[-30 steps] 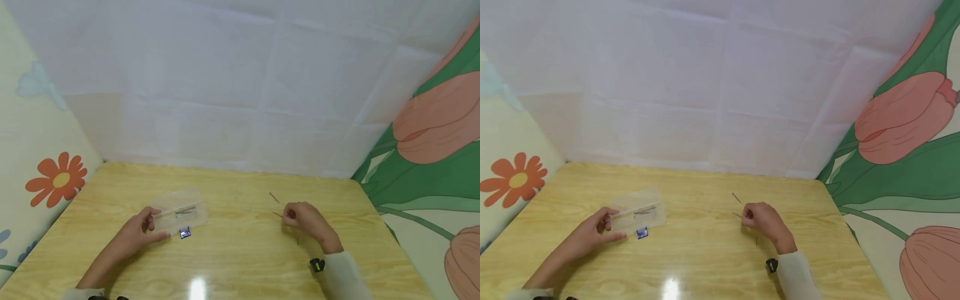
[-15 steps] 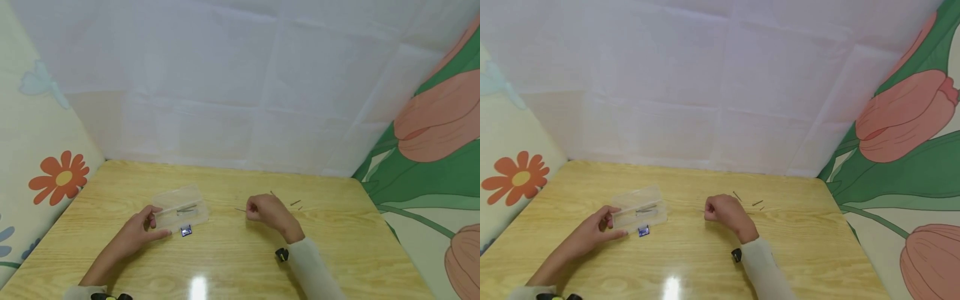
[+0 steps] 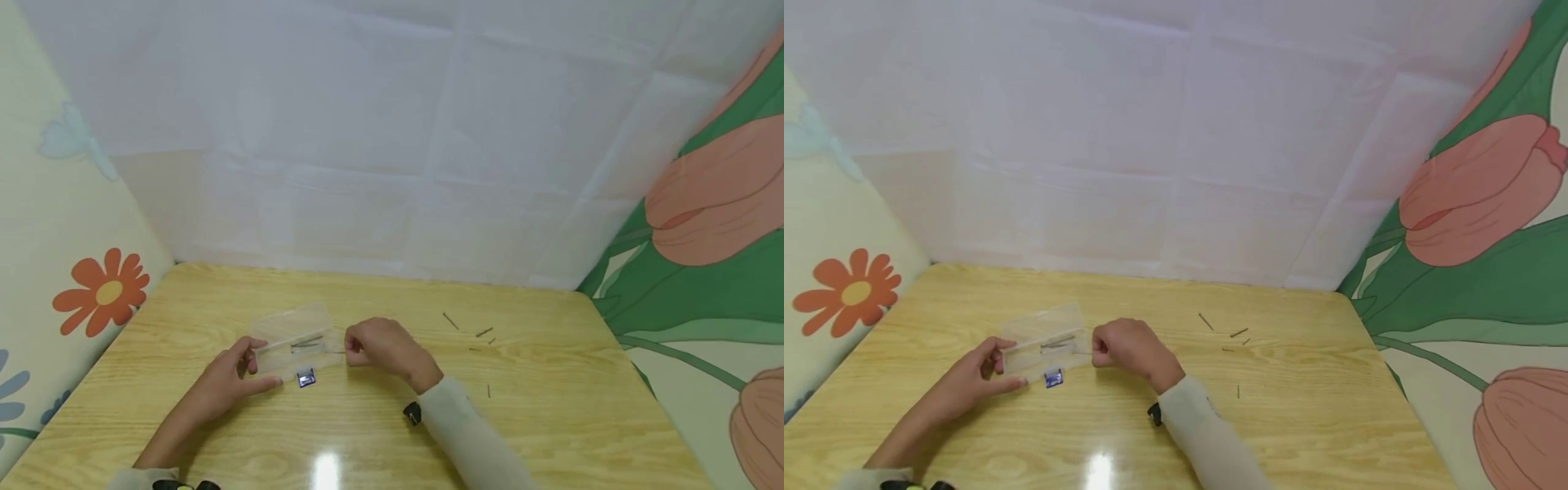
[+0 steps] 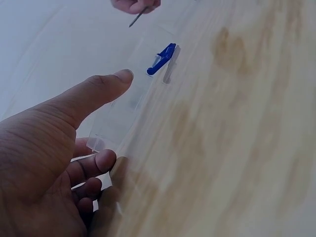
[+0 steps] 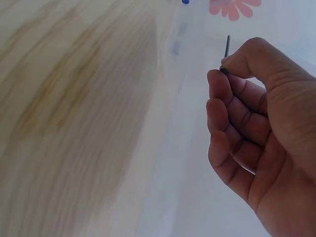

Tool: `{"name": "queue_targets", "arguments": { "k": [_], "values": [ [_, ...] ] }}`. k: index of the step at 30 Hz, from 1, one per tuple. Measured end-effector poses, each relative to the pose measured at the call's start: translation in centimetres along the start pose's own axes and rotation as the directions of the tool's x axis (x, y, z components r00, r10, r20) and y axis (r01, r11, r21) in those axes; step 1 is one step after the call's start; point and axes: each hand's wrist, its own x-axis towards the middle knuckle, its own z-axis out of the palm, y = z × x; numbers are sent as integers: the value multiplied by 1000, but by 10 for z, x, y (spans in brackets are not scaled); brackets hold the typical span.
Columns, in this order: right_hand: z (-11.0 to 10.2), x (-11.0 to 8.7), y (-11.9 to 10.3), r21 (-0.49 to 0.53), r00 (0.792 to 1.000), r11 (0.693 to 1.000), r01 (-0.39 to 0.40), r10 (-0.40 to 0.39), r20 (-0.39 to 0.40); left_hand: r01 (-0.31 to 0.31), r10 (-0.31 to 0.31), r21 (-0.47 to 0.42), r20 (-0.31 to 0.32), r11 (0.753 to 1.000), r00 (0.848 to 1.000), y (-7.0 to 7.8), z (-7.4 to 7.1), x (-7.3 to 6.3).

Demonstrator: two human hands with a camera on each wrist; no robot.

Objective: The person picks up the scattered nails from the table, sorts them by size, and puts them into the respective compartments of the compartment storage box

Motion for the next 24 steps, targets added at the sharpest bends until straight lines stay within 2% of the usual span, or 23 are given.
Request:
{"name": "queue_targets", "arguments": {
  "k": [8, 14, 18, 24],
  "values": [
    [7, 23, -20, -52, 1000, 999, 14, -14, 11, 1, 0, 21, -17, 1000, 1000, 0, 2, 0],
    [15, 40, -33, -105, 998, 994, 35, -29, 57, 24, -24, 4, -9, 1000, 1000, 0, 4, -1],
    [18, 50, -39, -79, 998, 996, 42, -38, 48, 39, -39, 9, -3, 999, 999, 0, 4, -2],
    [18, 63, -43, -55, 998, 997, 54, -52, 34, 5, -5, -3, -11, 1000, 1000, -2, 1, 1]
  ]
}}
